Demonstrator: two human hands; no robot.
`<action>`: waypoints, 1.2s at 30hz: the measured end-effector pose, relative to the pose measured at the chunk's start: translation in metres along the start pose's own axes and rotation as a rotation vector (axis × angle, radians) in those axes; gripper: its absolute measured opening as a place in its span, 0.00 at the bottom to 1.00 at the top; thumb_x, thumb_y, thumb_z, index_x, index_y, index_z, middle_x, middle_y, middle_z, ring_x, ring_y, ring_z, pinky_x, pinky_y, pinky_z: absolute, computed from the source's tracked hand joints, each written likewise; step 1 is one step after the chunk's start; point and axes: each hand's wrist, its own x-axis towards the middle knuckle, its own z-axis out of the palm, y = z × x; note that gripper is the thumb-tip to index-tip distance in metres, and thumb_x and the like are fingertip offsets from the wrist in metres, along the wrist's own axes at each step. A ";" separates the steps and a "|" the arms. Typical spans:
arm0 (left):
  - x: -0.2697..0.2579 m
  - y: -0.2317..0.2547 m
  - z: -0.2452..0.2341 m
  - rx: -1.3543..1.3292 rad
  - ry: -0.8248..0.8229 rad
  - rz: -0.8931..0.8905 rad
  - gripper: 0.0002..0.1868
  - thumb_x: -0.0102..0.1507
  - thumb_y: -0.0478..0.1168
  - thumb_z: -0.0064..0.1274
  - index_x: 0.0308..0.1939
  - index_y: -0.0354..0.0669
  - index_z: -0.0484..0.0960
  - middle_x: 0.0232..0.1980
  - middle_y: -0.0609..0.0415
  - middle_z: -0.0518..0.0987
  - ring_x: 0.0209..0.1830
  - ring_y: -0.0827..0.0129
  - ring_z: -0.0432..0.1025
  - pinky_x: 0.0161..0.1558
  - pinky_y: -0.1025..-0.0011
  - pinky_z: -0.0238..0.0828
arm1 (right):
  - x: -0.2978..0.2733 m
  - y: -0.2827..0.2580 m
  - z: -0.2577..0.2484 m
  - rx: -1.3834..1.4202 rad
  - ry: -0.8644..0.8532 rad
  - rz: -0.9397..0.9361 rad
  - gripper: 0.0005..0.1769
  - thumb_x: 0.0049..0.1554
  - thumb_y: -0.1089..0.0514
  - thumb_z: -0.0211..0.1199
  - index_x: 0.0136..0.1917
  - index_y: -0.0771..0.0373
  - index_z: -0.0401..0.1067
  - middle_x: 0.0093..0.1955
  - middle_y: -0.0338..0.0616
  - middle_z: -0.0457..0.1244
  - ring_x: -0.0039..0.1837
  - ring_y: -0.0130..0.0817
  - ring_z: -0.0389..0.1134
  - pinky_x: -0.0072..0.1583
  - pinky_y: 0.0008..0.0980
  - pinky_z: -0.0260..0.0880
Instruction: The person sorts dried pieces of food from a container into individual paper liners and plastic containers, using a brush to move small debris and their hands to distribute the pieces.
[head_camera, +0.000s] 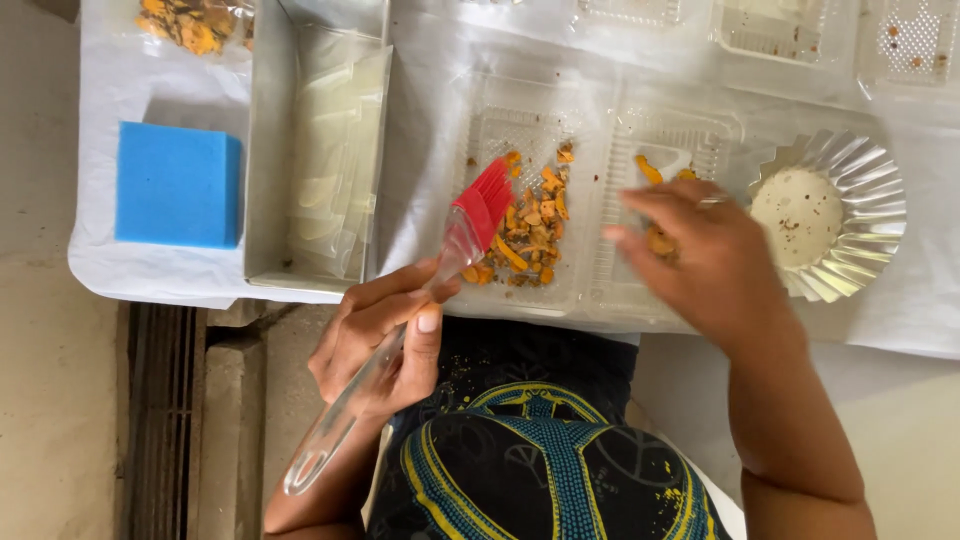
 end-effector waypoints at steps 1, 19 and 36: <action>0.000 0.001 -0.001 -0.003 -0.003 -0.002 0.03 0.70 0.35 0.50 0.43 0.39 0.75 0.41 0.51 0.86 0.46 0.60 0.83 0.49 0.73 0.80 | 0.005 -0.003 0.010 -0.001 -0.001 0.004 0.18 0.62 0.54 0.69 0.61 0.69 0.78 0.57 0.53 0.71 0.56 0.44 0.71 0.58 0.42 0.70; 0.005 -0.014 0.003 -0.048 0.069 0.122 0.04 0.63 0.30 0.57 0.37 0.29 0.81 0.38 0.38 0.85 0.35 0.53 0.84 0.34 0.65 0.88 | 0.051 -0.016 0.036 0.442 -0.211 -0.036 0.07 0.62 0.65 0.63 0.54 0.66 0.79 0.49 0.55 0.72 0.51 0.44 0.76 0.53 0.34 0.77; 0.011 -0.010 0.035 -0.068 0.088 0.402 0.03 0.63 0.28 0.55 0.40 0.33 0.84 0.34 0.48 0.83 0.33 0.56 0.84 0.35 0.72 0.85 | 0.035 0.005 0.051 1.338 0.023 0.599 0.18 0.62 0.63 0.62 0.63 0.75 0.71 0.65 0.59 0.67 0.61 0.40 0.71 0.63 0.46 0.76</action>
